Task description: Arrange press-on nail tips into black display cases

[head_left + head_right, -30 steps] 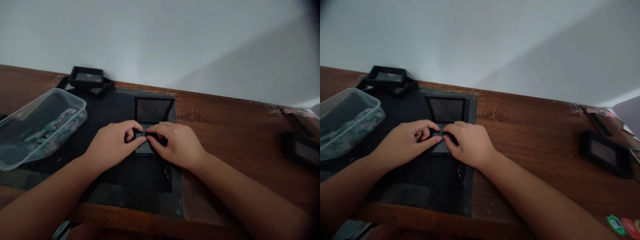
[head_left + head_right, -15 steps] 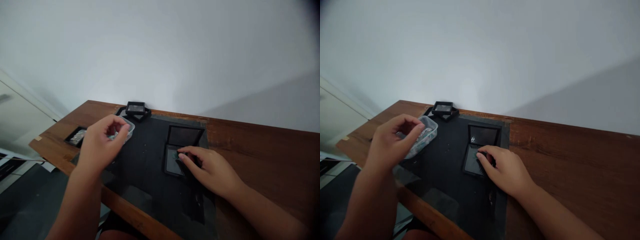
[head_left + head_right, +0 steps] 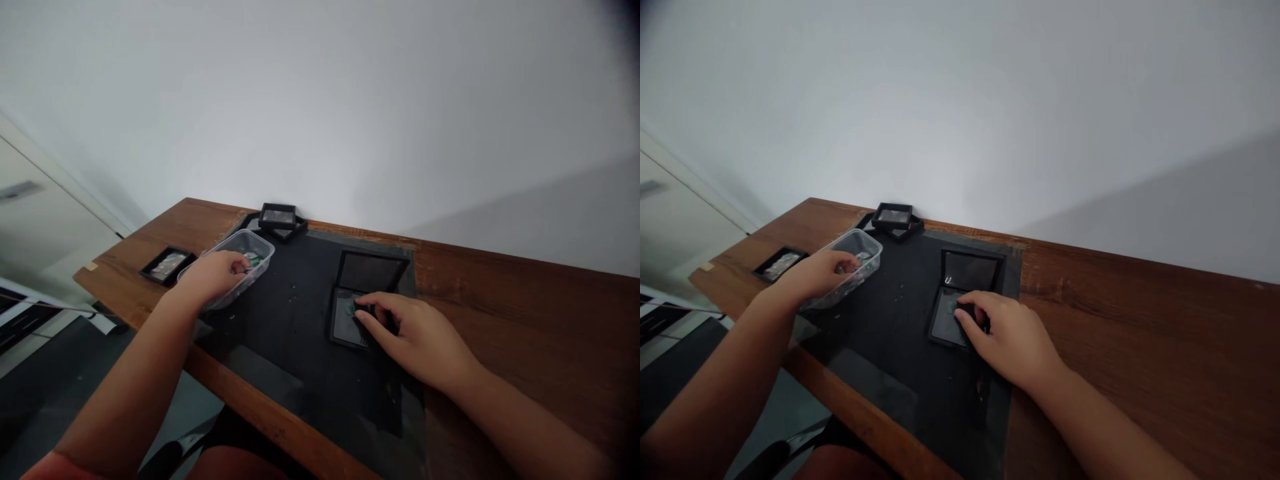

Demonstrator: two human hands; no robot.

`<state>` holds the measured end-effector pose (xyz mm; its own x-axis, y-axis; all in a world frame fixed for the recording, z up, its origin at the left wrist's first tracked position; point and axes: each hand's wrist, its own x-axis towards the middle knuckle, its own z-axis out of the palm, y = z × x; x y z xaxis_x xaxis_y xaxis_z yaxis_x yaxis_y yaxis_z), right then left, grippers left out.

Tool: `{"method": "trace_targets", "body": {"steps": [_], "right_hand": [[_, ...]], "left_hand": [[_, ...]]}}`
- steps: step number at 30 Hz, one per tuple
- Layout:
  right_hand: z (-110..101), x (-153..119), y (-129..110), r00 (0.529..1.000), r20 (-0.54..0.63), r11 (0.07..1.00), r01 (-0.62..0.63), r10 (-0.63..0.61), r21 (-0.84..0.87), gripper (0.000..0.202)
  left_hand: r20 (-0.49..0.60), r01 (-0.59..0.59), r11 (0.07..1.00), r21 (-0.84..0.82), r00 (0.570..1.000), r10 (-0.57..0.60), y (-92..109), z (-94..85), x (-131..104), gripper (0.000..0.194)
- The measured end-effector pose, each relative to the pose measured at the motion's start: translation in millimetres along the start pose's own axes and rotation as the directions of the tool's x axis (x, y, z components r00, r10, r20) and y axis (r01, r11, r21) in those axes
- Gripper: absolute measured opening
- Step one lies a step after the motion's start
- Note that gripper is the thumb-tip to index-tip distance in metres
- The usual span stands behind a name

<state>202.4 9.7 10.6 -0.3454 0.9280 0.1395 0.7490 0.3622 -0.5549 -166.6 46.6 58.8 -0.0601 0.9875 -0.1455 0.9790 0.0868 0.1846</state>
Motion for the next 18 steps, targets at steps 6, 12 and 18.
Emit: {"method": "trace_targets", "body": {"steps": [6,12,18], "right_hand": [[-2,-1,-2,0.999,-0.024,0.999,0.047,-0.048,-0.009,0.026],[-5,-3,-5,0.989,-0.123,0.997,0.083,-0.081,0.008,0.024],[-6,-4,-6,0.937,-0.284,0.971,0.229,-0.203,0.062,0.022]], "left_hand": [[-0.154,-0.014,0.993,-0.114,0.988,-0.004,3,-9.9,-8,0.022],[-0.299,-0.096,0.937,-0.337,0.954,-0.010,18,-30.2,-33,0.043],[-0.232,-0.249,0.651,-0.717,0.966,0.114,76,-20.8,-57,0.035]]}}
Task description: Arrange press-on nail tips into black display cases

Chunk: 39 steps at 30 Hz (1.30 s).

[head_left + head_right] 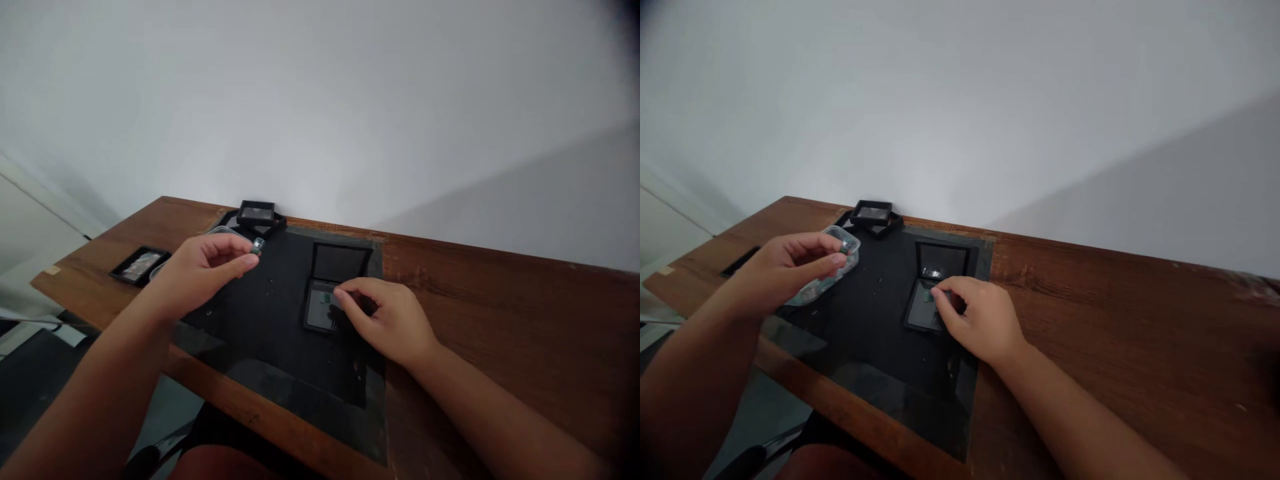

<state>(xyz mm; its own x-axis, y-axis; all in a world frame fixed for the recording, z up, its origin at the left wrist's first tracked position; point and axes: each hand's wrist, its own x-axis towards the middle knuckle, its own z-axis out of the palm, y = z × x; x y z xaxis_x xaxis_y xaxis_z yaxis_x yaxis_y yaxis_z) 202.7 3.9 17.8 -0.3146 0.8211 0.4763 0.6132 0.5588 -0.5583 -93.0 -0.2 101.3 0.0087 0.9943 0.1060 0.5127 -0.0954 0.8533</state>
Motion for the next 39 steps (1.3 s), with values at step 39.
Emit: {"method": "trace_targets", "body": {"steps": [39], "right_hand": [[-4,3,18,0.995,-0.092,0.999,-0.043,0.044,0.013,0.020]], "left_hand": [[-0.053,-0.063,0.919,-0.390,0.998,0.046,-21,95.1,-3,0.023]]}}
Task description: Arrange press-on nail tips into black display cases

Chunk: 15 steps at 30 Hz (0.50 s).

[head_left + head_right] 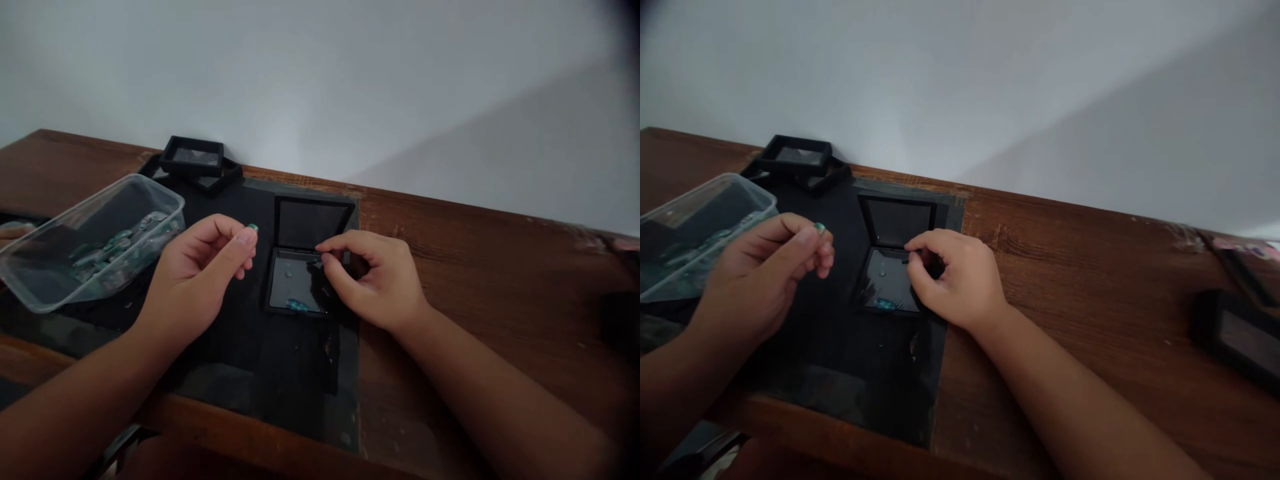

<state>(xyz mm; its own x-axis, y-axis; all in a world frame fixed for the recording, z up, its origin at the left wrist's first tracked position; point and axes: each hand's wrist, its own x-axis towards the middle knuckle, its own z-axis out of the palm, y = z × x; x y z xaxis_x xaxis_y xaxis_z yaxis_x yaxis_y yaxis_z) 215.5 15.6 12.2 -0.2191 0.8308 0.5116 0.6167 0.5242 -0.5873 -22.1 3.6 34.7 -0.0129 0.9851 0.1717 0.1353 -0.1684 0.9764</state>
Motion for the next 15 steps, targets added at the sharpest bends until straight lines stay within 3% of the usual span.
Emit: {"method": "trace_targets", "body": {"steps": [6,15], "right_hand": [[-4.4,2.3,6.0,0.975,0.209,0.997,-0.069,0.076,-0.043,0.020],[0.4,0.9,1.8,0.954,0.274,0.992,-0.104,0.119,-0.069,0.014]], "left_hand": [[0.072,-0.071,0.996,0.054,0.995,0.067,3.2,1.9,-4.0,0.028],[0.112,-0.119,0.993,0.022,0.987,0.116,8.3,3.2,-6.9,0.022]]}}
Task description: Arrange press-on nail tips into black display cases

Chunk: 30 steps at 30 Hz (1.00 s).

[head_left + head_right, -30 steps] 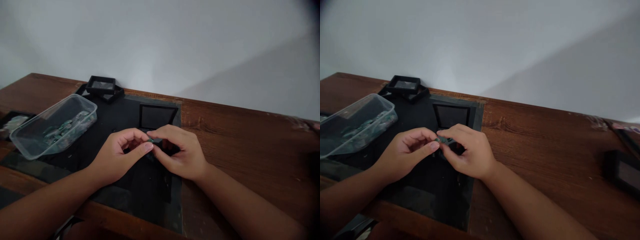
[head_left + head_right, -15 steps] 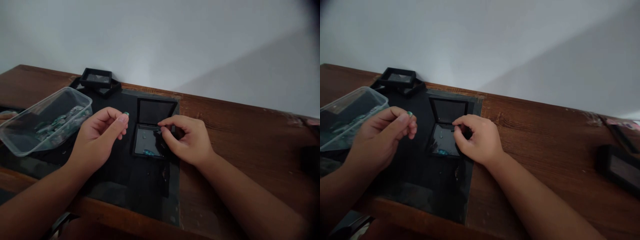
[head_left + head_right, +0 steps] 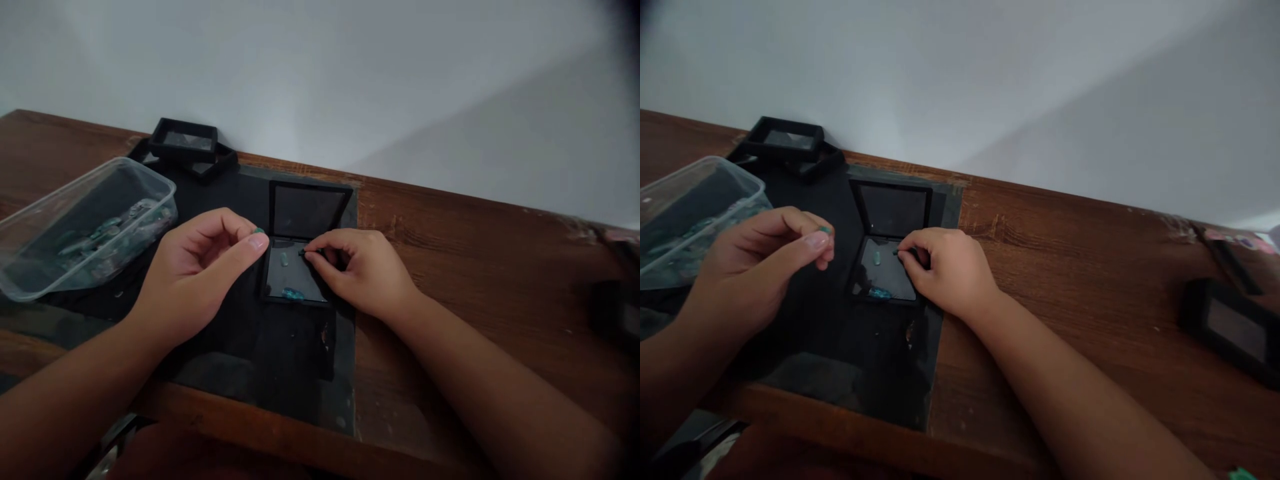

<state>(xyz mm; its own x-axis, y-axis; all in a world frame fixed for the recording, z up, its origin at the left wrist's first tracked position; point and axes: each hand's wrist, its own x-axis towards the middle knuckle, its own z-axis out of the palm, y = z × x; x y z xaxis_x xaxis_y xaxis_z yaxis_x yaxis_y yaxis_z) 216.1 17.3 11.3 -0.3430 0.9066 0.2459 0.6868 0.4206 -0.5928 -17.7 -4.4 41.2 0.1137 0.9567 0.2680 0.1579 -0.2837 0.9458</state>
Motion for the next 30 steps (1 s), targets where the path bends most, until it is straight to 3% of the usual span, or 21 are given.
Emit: {"method": "trace_targets", "body": {"steps": [6,10,14,17,22,30], "right_hand": [[1,1,-3,0.999,0.011,0.987,0.049,-0.051,0.153,0.011],[-1,1,-7,0.997,0.072,0.981,-0.005,-0.009,0.196,0.007],[-3,0,-11,0.990,0.131,0.974,-0.076,0.049,0.213,0.009],[-1,-1,-12,0.992,0.093,0.981,-0.103,0.089,0.166,0.010],[2,-1,-10,0.997,0.015,0.991,-0.078,0.077,0.106,0.009],[2,-1,-14,0.991,-0.029,0.987,-0.131,0.134,0.093,0.014]], "left_hand": [[-0.020,-0.004,0.997,0.079,1.000,0.006,3,2.0,-1,0.021],[-0.023,-0.016,0.993,0.119,1.000,0.019,4,2.1,-2,0.020],[0.084,-0.021,0.982,0.185,0.996,0.006,0,-0.3,-2,0.021],[0.162,-0.040,0.969,0.242,0.987,0.000,-2,-2.0,-3,0.022],[0.110,-0.154,0.952,0.264,0.986,0.129,-1,-3.2,-3,0.022],[0.098,-0.188,0.936,0.298,0.981,0.166,-4,-4.7,-4,0.021]]}}
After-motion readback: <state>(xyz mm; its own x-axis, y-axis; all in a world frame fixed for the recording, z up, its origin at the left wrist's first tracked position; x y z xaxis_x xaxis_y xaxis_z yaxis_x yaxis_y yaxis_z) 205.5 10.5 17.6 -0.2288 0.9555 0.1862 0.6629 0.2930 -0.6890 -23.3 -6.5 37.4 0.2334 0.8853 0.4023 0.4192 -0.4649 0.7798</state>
